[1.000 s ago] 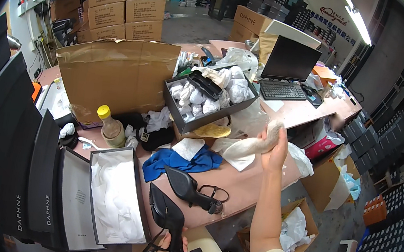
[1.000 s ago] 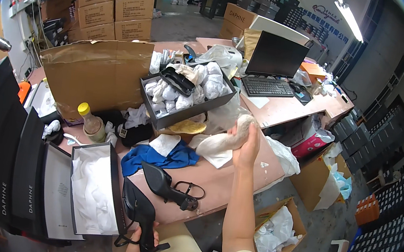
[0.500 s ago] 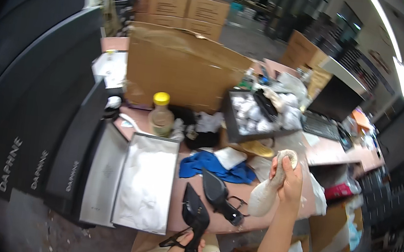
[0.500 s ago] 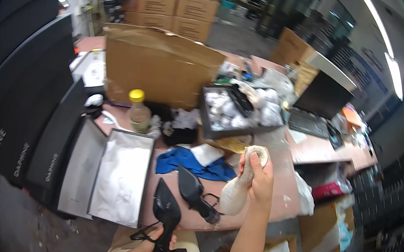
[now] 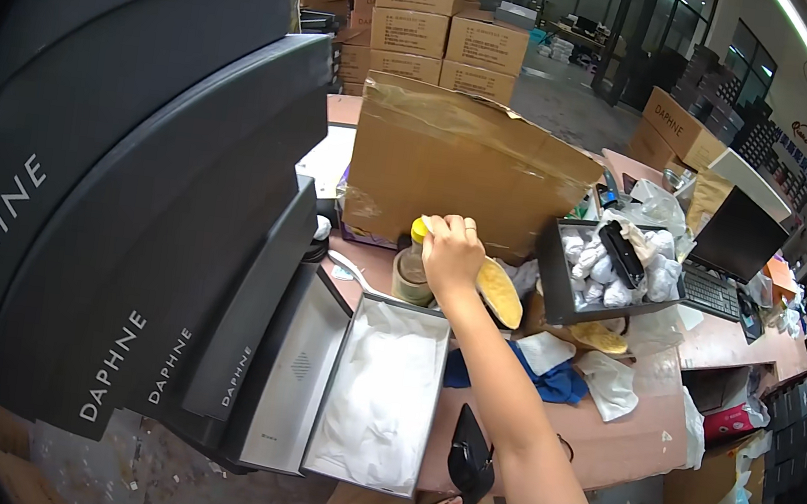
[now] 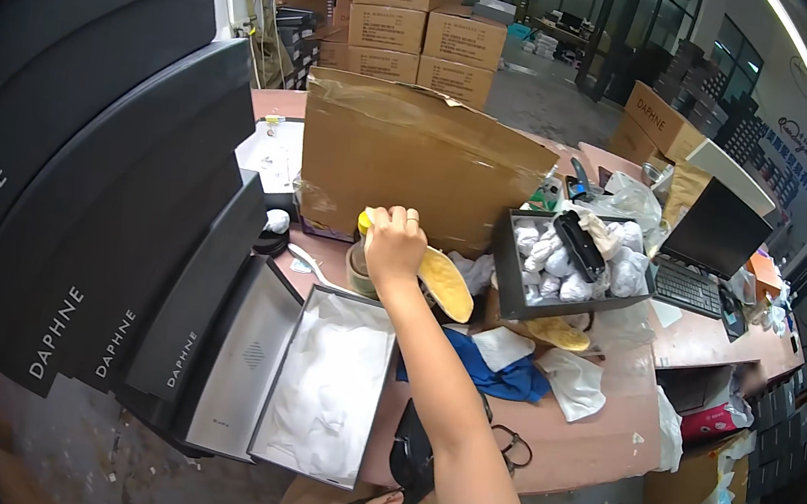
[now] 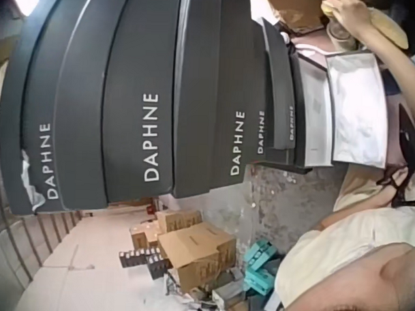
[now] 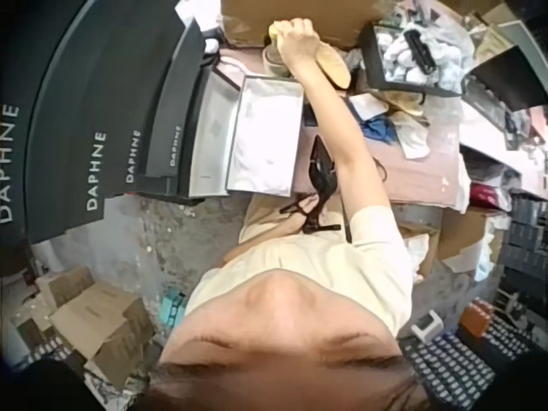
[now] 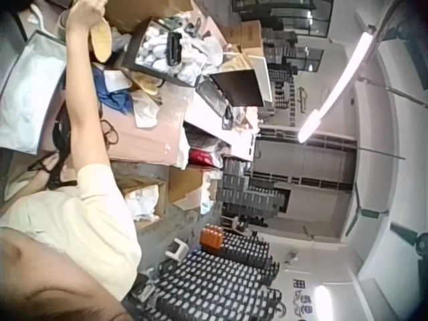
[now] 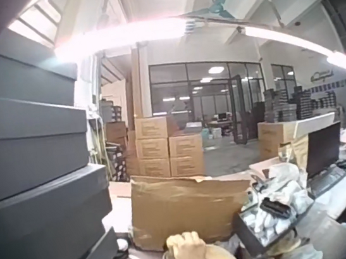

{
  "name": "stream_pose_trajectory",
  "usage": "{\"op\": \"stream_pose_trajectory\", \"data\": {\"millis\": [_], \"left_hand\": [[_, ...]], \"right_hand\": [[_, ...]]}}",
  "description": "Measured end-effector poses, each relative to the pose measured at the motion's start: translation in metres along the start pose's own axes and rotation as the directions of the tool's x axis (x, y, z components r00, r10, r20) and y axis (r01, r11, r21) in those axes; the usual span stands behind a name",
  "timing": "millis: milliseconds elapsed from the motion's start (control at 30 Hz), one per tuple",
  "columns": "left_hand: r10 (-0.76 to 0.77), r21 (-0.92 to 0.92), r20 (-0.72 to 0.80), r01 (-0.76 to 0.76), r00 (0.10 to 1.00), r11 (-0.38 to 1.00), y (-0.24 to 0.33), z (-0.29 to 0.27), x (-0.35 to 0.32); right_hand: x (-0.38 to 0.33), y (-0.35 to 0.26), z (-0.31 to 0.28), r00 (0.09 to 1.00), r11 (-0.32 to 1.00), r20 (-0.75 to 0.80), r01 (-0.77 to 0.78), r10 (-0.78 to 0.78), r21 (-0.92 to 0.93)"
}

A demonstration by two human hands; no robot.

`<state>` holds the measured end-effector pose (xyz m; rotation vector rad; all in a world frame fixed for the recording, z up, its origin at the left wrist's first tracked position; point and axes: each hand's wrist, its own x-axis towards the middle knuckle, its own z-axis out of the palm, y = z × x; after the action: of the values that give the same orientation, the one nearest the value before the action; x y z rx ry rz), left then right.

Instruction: Inspecting, cleaning, and packing black high-heeled shoes into a box.

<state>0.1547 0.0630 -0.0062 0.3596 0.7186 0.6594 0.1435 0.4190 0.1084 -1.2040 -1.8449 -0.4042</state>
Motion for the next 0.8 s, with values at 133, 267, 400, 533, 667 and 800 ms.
{"op": "stream_pose_trajectory", "data": {"millis": [133, 267, 400, 533, 667, 800], "left_hand": [[-0.023, 0.000, 0.023, 0.023, 0.999, 1.000, 0.001, -0.011, 0.000], [-0.035, -0.009, 0.071, 0.036, 0.997, 0.999, -0.003, -0.018, 0.002], [-0.044, -0.016, 0.107, 0.046, 0.993, 0.999, -0.003, -0.024, 0.004], [-0.024, -0.060, 0.080, 0.028, 0.997, 0.998, 0.000, -0.022, 0.001], [-0.022, -0.046, 0.075, 0.026, 0.997, 0.999, -0.004, -0.026, 0.003], [-0.021, -0.044, 0.052, 0.023, 0.998, 0.999, -0.014, -0.031, 0.009]], "right_hand": [[0.001, -0.010, 0.002, 0.994, 0.994, -0.045, 0.098, -0.100, -0.037], [0.002, -0.002, 0.009, 0.997, 0.990, -0.051, 0.056, -0.050, 0.126], [0.000, 0.000, 0.008, 0.997, 0.977, -0.031, 0.081, -0.076, 0.197], [-0.008, -0.002, 0.007, 1.000, 0.970, 0.000, -0.020, 0.021, 0.240], [-0.016, -0.002, 0.015, 0.987, 0.937, 0.055, -0.164, 0.154, 0.307], [-0.015, 0.015, 0.015, 0.968, 0.917, -0.103, -0.177, 0.227, 0.357]]}}
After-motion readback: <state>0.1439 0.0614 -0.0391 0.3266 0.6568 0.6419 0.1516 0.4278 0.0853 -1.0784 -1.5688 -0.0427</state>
